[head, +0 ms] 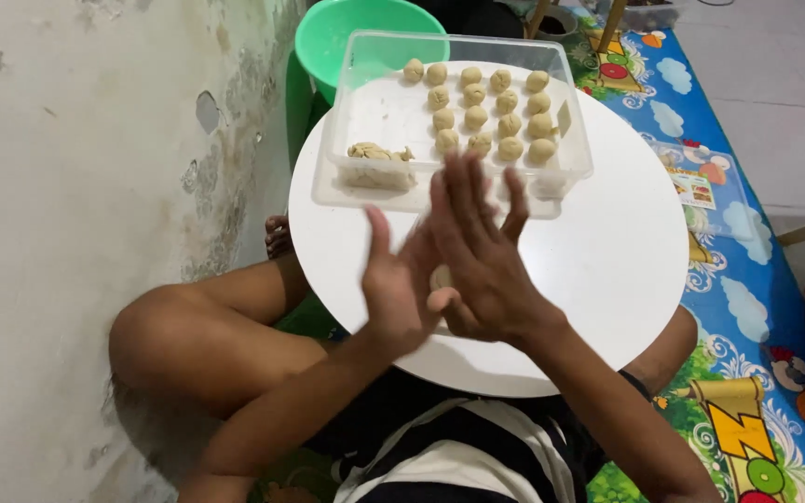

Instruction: The person is portioning dough by weighing it on a digital scale and then rolling it into small, uniform balls.

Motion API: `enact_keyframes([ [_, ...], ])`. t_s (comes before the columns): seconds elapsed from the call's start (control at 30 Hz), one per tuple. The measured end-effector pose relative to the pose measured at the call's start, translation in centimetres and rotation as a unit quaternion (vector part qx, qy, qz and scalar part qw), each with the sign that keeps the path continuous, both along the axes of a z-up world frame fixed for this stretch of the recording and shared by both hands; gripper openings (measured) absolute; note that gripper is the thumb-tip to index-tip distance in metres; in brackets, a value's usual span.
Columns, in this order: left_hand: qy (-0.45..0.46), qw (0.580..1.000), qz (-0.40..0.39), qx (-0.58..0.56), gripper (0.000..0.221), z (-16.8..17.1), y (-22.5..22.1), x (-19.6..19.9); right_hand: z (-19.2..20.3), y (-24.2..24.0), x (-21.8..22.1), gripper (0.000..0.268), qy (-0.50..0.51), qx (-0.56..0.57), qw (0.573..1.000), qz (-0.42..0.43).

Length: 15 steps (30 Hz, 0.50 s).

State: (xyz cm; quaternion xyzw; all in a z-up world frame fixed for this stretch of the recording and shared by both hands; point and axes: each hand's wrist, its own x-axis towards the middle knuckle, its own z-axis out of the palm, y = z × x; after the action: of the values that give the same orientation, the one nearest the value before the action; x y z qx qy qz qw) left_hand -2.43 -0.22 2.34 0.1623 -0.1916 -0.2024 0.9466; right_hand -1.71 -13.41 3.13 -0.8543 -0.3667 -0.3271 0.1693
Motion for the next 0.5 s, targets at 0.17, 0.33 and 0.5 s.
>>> enact_keyframes([
  [0.17, 0.001, 0.994, -0.062, -0.093, 0.096, -1.6, 0.1, 1.9, -0.4, 2.5, -5.0, 0.11, 0.018, -0.06, 0.992, 0.111],
  [0.33, 0.008, 0.994, -0.087, -0.064, 0.09, -2.5, -1.0, 0.8, 0.4, 1.3, -2.6, 0.123, -0.046, -0.012, 0.993, 0.111],
  [0.5, -0.001, 0.999, 0.024, -0.03, 0.096, 2.3, 1.6, 0.8, -1.0, 0.9, -0.5, 0.107, 0.056, -0.061, 0.997, 0.008],
])
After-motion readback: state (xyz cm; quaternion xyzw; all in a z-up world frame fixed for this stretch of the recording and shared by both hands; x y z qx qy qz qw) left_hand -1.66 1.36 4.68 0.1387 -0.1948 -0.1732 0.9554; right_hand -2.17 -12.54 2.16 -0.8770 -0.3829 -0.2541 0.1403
